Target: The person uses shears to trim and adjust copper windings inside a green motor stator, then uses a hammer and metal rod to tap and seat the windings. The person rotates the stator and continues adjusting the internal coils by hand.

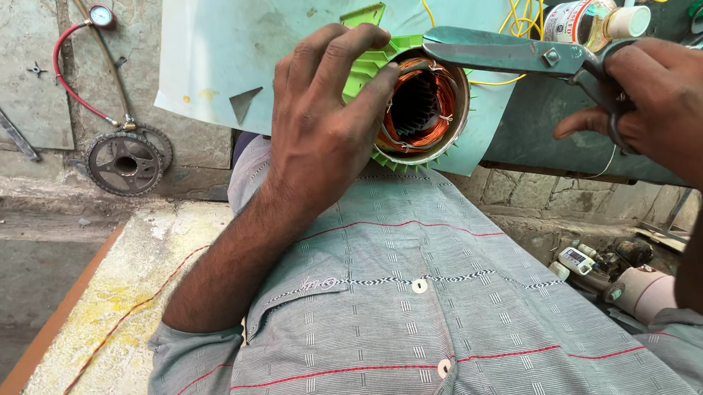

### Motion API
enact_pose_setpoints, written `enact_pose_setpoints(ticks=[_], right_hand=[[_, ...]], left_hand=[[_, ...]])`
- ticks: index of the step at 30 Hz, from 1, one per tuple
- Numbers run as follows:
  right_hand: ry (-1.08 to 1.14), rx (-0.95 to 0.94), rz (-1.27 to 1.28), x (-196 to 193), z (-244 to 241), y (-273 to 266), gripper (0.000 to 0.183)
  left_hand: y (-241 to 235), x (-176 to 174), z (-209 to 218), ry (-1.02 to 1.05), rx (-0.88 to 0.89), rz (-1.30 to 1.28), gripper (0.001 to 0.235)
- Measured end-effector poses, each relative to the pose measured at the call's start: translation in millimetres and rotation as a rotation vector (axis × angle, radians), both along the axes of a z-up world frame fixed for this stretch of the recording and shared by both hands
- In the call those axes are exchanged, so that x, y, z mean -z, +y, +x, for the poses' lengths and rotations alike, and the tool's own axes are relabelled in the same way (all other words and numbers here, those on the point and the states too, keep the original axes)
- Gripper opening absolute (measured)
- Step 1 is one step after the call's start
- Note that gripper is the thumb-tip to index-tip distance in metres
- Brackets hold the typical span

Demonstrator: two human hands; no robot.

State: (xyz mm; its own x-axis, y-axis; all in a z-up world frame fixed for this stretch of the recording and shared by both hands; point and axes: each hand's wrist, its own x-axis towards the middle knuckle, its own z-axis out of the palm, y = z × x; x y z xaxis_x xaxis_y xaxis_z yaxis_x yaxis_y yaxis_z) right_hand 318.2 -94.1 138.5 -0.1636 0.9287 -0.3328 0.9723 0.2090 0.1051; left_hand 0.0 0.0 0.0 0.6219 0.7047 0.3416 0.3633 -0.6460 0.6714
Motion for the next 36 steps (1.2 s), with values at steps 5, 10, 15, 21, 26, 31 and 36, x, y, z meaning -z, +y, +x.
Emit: enact_pose_setpoints(ticks=[5,10,15,21,26,31,36], right_hand=[[-0.059,-0.088,-0.028,15,33,7,0.055],[-0.049,-0.232,-0.118,22,57,35,0.057],[-0.039,-0.340,-0.248,35,81,73,0.057],[-0.073,-0.426,-0.372,50,103,103,0.066],[-0.146,-0.483,-0.435,53,105,115,0.071],[-0.242,-0.533,-0.543,53,98,124,0.076],[-0.270,-0.510,-0.533,47,109,122,0.081]], left_hand=[[0,-10,1,-0.038,-0.013,-0.045,0.020],[-8,-13,-4,-0.138,-0.078,-0.096,0.027],[-10,-5,-22,-0.190,-0.188,-0.186,0.027],[-14,3,-41,-0.216,-0.327,-0.284,0.027],[-13,6,-43,-0.225,-0.375,-0.313,0.028],[-12,8,-44,-0.195,-0.378,-0.287,0.027],[-13,10,-49,-0.222,-0.400,-0.312,0.026]])
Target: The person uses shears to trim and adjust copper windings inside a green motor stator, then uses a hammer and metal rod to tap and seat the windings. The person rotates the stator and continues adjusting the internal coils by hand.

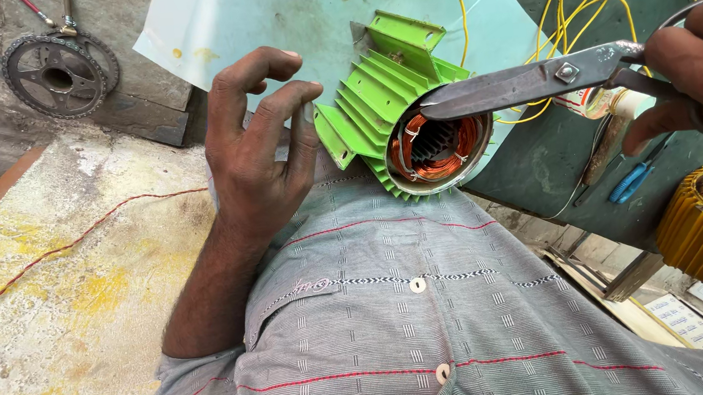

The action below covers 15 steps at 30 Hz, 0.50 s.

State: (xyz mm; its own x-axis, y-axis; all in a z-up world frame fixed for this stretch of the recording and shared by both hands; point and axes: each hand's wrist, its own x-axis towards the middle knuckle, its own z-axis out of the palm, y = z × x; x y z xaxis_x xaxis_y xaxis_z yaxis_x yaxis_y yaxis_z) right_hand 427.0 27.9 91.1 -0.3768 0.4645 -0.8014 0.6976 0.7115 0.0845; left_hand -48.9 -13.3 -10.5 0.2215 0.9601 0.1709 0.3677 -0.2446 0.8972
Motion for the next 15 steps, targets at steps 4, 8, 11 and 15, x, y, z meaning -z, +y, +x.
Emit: enact_pose_setpoints(ticks=[4,8,11,15], right_hand=[[0.071,0.072,-0.001,-2,13,-7,0.077],[0.124,0.089,-0.055,1,28,-9,0.075],[0.125,0.128,-0.058,7,34,-17,0.073],[0.078,0.234,-0.084,4,42,-39,0.070]], left_hand=[[-3,2,-8,-0.002,-0.024,-0.014,0.026],[0,5,-11,0.009,-0.029,0.002,0.026],[1,7,-10,0.002,-0.019,0.012,0.026],[1,9,-12,-0.021,-0.026,0.007,0.025]])
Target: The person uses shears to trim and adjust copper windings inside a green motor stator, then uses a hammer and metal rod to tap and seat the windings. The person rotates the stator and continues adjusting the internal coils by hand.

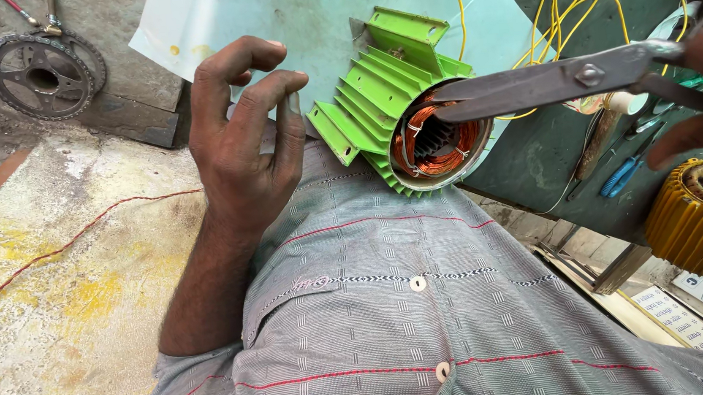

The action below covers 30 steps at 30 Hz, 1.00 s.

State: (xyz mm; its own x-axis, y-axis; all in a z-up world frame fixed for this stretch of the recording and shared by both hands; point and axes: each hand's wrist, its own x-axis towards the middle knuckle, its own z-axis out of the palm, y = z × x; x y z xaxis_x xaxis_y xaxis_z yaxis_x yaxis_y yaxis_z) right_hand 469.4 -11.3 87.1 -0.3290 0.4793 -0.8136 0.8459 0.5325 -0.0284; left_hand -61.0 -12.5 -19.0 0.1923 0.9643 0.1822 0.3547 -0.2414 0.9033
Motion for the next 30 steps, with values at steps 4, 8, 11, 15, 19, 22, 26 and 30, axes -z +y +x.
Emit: enact_pose_setpoints(ticks=[4,8,11,15,19,22,26,30], right_hand=[[-0.092,0.179,-0.057,-8,15,-28,0.068],[-0.138,0.361,-0.035,-1,18,-67,0.067],[-0.144,0.491,0.033,2,6,-91,0.065],[-0.125,0.652,0.191,-4,-35,-102,0.064],[0.016,0.702,0.423,-27,-92,-112,0.064],[0.235,0.649,0.634,-44,-132,-130,0.063],[0.292,0.784,0.691,-38,-167,-155,0.060],[0.355,1.031,0.653,-14,-188,-180,0.057]], left_hand=[[1,0,-4,-0.005,-0.006,0.012,0.024],[16,0,5,-0.065,0.089,0.015,0.022],[28,-7,22,-0.092,0.230,0.035,0.021],[40,-26,51,-0.031,0.430,0.192,0.024],[48,-38,73,0.133,0.566,0.306,0.024],[50,-39,80,0.191,0.623,0.307,0.018],[47,-36,88,0.202,0.628,0.288,0.014],[45,-33,92,0.173,0.628,0.229,0.009]])
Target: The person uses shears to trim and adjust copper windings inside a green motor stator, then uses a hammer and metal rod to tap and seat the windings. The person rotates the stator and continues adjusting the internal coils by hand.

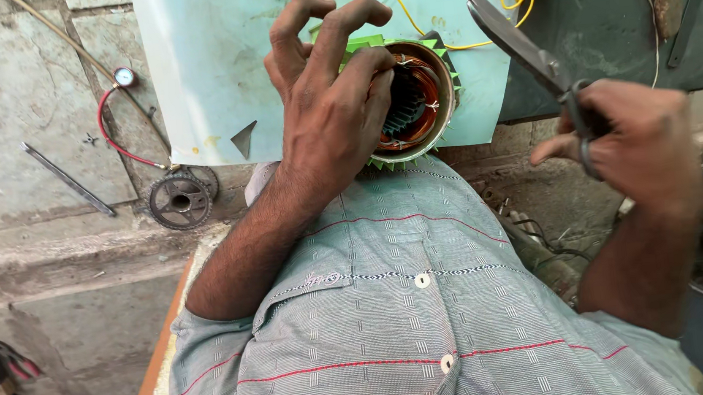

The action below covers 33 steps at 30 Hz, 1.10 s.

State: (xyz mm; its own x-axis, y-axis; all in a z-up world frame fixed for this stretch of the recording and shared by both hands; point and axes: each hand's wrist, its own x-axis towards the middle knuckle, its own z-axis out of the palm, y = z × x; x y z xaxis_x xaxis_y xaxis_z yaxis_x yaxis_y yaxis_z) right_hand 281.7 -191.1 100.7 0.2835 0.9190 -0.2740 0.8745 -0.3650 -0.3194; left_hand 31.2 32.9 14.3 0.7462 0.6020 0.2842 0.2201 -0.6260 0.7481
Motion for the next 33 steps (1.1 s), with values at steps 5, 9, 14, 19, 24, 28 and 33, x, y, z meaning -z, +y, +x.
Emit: enact_pose_setpoints(ticks=[5,9,14,19,24,28,33], right_hand=[[0.179,0.175,0.176,48,-39,-20,0.052],[0.303,0.300,0.323,85,-77,-15,0.049],[0.385,0.387,0.416,117,-110,-6,0.054],[0.352,0.403,0.520,121,-103,10,0.045],[0.166,0.122,0.535,108,-29,50,0.030],[0.263,0.156,0.532,89,7,69,0.033],[-0.296,-0.077,0.387,34,-27,30,0.062]], left_hand=[[-5,2,1,0.018,-0.017,0.076,0.007],[2,0,2,0.042,-0.022,0.061,0.011],[47,11,-8,-0.178,0.156,-0.455,0.035],[68,28,-40,-0.237,0.423,-0.596,0.044],[41,27,-68,0.032,0.118,-0.367,0.027],[10,15,-82,-0.079,0.339,-0.533,0.032],[6,20,-87,-0.138,0.292,-0.476,0.022]])
